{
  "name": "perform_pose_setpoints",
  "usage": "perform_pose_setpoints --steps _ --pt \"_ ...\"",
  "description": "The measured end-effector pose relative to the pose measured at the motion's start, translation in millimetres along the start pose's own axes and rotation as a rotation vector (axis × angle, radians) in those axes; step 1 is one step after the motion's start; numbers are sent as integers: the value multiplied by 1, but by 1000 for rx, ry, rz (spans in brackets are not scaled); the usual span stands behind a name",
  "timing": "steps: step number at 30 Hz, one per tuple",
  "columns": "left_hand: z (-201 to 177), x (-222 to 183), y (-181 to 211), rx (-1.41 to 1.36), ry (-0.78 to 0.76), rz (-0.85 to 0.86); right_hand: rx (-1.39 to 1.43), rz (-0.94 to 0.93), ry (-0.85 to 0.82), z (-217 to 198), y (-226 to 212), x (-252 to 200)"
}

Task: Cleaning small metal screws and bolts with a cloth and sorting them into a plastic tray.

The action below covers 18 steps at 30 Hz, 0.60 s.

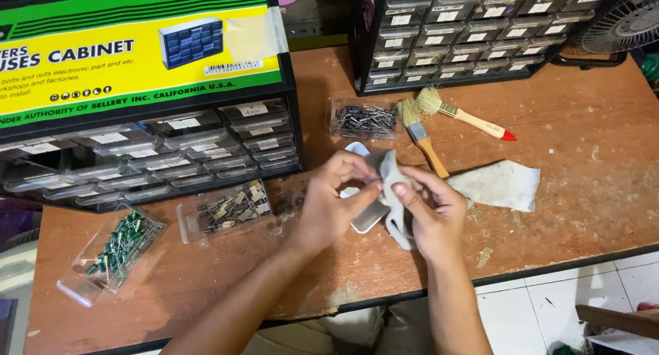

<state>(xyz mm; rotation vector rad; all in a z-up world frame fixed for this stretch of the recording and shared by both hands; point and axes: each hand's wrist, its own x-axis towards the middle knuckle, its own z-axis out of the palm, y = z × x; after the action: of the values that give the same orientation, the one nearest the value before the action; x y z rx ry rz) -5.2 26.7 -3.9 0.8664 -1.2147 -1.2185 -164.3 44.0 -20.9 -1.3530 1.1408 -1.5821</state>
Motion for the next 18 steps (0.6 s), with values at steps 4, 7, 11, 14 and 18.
perform_pose_setpoints --steps 4,7,11,14,18 --pt "-10 0 -6 -121 -22 -121 99 -35 -80 -4 -3 4" --pt "-10 0 -8 -148 -63 -159 43 -20 -82 -6 -2 5" --pt "-6 1 -5 -115 -38 -110 -78 -128 -33 -3 0 7" --pt "-6 2 0 -99 0 -83 -129 -166 -29 0 -1 10" --pt "-5 0 -3 -143 20 -99 -47 -110 -43 -1 3 6"
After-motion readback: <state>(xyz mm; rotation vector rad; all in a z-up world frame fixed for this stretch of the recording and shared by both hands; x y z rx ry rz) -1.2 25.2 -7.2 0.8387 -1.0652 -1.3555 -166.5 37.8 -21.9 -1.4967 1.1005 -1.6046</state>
